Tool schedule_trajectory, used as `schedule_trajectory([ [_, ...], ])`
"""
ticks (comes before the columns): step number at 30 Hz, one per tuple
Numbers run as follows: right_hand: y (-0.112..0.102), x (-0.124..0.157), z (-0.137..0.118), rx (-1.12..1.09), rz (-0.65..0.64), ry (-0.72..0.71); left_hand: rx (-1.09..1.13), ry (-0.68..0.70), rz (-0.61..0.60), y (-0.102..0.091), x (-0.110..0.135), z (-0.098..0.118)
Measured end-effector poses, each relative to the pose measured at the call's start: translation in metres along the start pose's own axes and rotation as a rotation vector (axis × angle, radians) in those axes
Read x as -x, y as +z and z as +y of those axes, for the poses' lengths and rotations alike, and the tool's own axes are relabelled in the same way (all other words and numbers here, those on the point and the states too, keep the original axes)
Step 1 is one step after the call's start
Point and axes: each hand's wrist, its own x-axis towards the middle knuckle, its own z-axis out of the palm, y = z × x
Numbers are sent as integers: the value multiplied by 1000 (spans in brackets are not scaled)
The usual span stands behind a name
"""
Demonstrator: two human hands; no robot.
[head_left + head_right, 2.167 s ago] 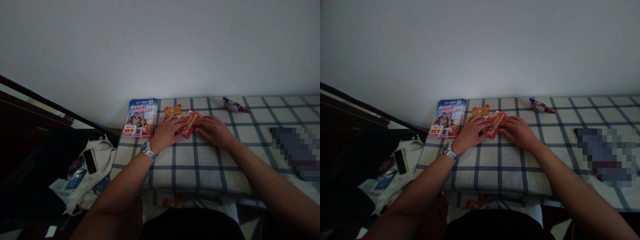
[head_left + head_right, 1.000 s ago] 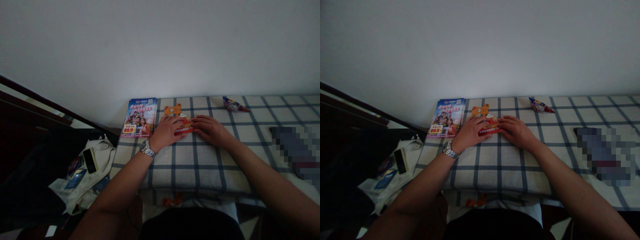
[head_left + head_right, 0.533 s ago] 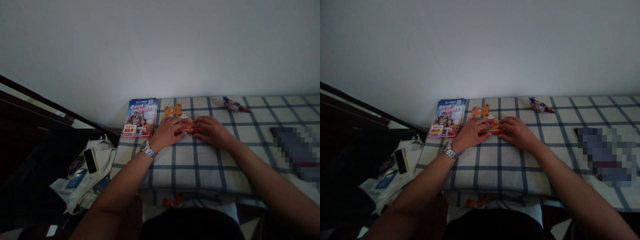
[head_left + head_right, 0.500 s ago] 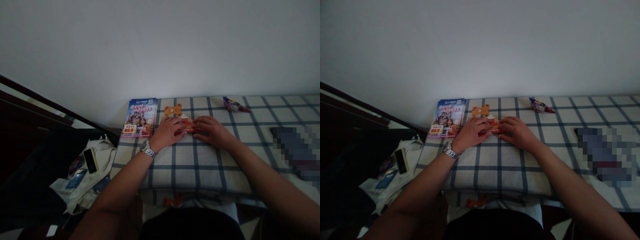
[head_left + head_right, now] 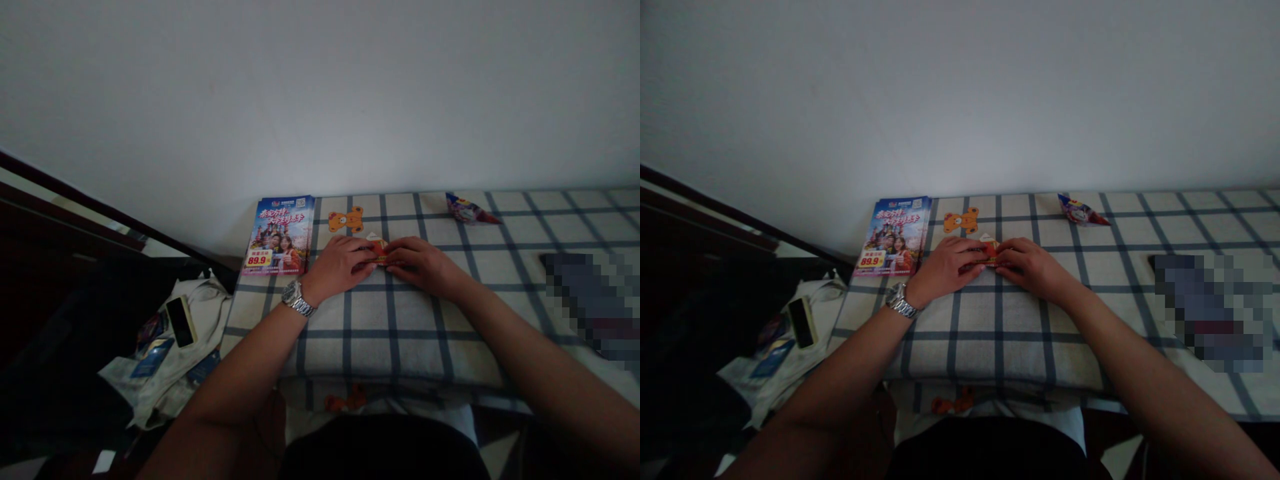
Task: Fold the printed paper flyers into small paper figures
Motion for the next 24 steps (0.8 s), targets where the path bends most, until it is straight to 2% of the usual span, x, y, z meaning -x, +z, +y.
schedule_trajectory([
  [6,-4,-3,-3,-14,1,41,37,6,-42,-6,2,1],
  [14,-6,-4,-4,21,-25,103,43,-63,-4,1,1,-1],
  [19,-3,-6,-4,48,3,164,42,-86,16,5,-3,-2],
  [24,2,-8,-3,89,25,160,21,-112,43,7,-7,-1],
])
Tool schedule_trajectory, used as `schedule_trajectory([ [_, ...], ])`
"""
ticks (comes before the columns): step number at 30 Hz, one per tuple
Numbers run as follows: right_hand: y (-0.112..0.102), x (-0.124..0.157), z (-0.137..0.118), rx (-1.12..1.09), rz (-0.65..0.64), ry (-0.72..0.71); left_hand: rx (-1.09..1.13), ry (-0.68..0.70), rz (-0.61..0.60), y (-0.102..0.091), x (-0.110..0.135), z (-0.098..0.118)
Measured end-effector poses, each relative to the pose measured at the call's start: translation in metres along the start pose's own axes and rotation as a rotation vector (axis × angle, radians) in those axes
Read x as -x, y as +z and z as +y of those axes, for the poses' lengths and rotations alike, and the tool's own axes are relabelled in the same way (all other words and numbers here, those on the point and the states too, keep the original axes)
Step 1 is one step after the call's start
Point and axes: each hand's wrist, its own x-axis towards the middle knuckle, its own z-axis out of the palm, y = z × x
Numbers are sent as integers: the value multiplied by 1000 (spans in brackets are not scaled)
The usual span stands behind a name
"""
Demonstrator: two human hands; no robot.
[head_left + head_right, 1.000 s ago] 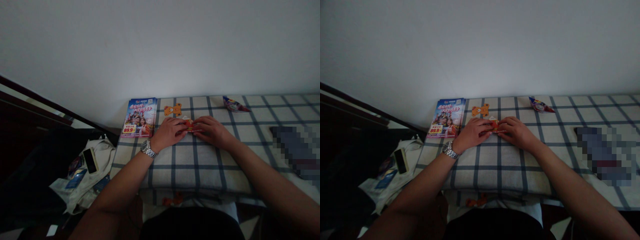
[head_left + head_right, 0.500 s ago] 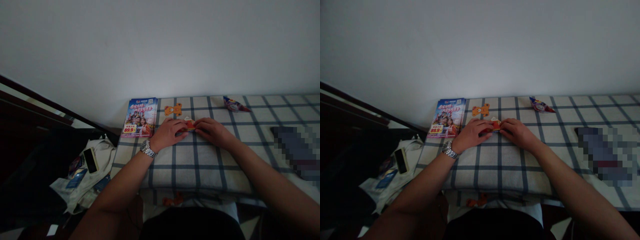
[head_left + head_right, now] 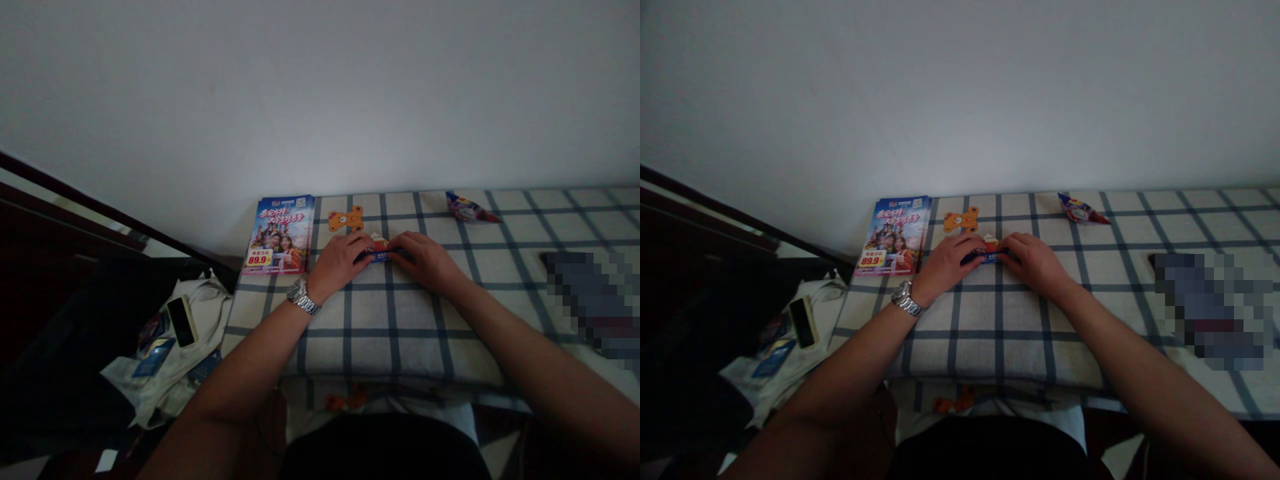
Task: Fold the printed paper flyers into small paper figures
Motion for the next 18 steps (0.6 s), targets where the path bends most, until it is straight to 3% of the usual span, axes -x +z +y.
schedule_trajectory([
  [10,0,2,1,18,35,-94,34,25,1,2,-2,-2],
  [18,-5,3,-1,37,-21,-159,75,18,10,4,-3,0],
])
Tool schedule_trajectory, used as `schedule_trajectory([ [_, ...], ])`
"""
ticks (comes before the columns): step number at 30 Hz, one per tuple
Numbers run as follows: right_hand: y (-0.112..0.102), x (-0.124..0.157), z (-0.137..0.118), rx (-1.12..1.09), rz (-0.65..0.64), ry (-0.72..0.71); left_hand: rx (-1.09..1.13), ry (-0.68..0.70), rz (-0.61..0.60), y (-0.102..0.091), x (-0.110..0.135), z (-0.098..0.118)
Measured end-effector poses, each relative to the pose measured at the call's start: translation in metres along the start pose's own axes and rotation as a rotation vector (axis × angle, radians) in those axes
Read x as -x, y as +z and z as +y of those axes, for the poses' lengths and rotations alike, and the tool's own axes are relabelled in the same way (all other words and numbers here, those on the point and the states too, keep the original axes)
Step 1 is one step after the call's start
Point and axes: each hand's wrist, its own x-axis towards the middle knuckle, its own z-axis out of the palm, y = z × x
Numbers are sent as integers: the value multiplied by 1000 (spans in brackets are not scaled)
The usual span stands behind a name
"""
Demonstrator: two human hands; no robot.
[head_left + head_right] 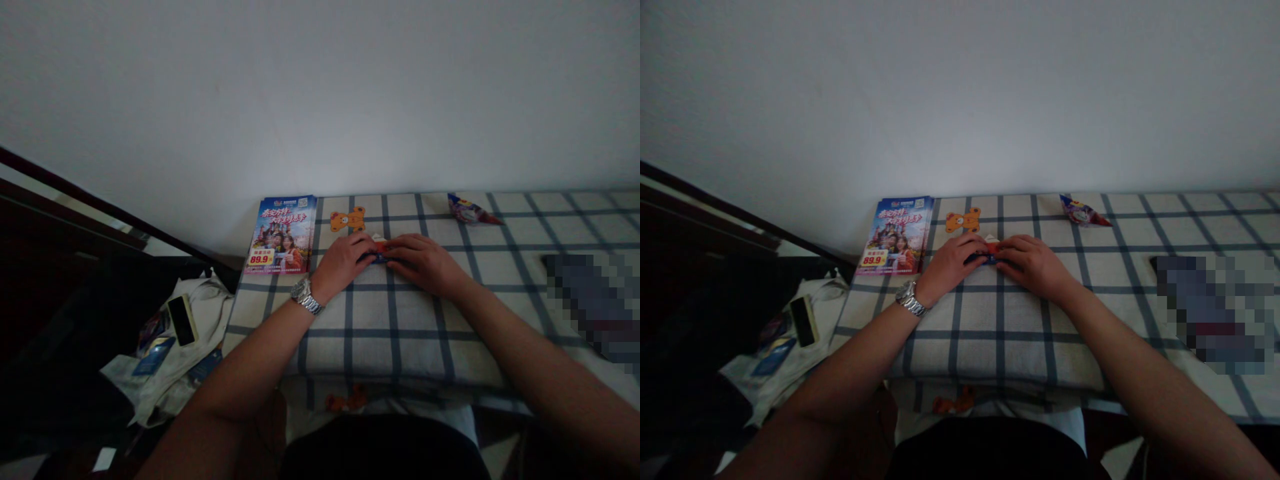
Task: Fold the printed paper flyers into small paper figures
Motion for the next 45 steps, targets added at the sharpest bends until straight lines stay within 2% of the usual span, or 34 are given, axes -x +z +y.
schedule_trajectory([
  [8,1,1,1,26,-6,5,2,37,36,3,5,-5],
  [20,0,5,8,75,39,62,-15,112,-47,-4,9,6],
  [26,2,7,11,60,8,51,-74,123,-72,-6,11,5],
  [33,1,6,11,32,14,52,-160,105,-93,-8,11,13],
  [39,-5,5,7,-5,32,24,-156,64,-85,-6,10,22],
  [45,-8,7,8,-11,-12,-7,-112,52,-75,-3,11,26],
])
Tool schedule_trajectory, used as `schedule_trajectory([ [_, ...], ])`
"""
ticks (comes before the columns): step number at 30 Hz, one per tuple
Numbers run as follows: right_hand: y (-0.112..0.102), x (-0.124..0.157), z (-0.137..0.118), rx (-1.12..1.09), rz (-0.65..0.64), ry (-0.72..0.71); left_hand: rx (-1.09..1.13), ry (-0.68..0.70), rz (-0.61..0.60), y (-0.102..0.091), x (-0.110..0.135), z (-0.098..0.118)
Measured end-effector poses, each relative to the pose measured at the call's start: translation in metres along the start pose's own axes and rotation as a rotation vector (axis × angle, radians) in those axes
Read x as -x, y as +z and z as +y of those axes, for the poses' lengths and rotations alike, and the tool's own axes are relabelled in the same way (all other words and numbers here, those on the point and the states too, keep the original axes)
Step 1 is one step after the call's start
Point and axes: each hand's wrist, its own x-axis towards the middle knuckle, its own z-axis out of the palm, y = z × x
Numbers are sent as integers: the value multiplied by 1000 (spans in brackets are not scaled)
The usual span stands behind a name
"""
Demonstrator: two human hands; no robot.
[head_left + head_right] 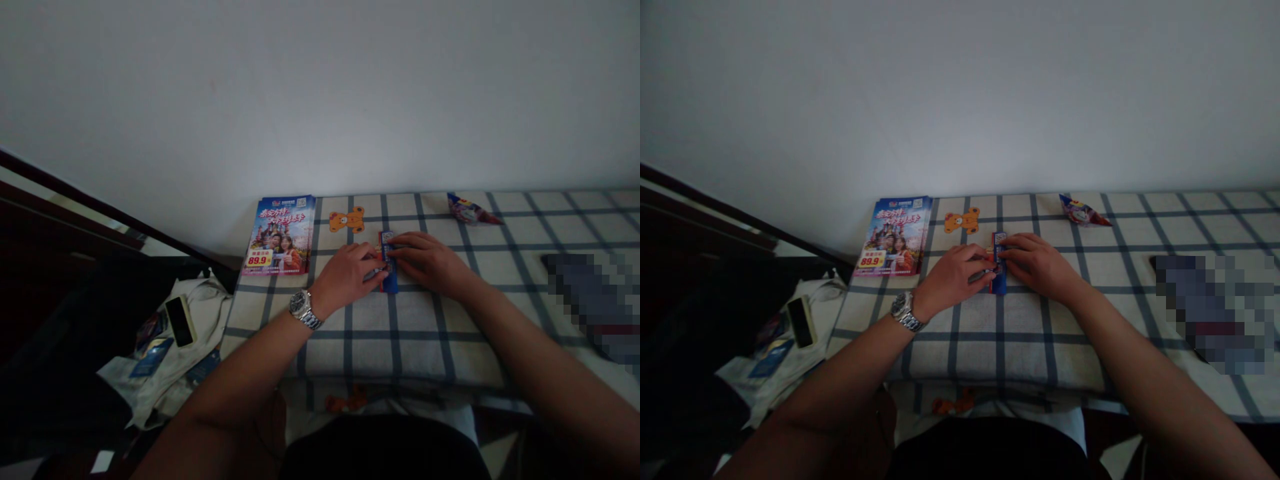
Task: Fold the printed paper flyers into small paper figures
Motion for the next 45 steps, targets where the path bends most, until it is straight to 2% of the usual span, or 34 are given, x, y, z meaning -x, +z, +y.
schedule_trajectory([
  [7,1,1,-2,-15,-16,24,4,41,-17,-3,2,-8],
  [20,4,2,0,24,-54,14,-4,66,5,2,3,-13],
  [30,5,2,-1,42,-44,15,15,68,-5,-3,2,-11],
  [45,11,-2,-8,66,17,62,-6,85,-40,-1,3,-17],
])
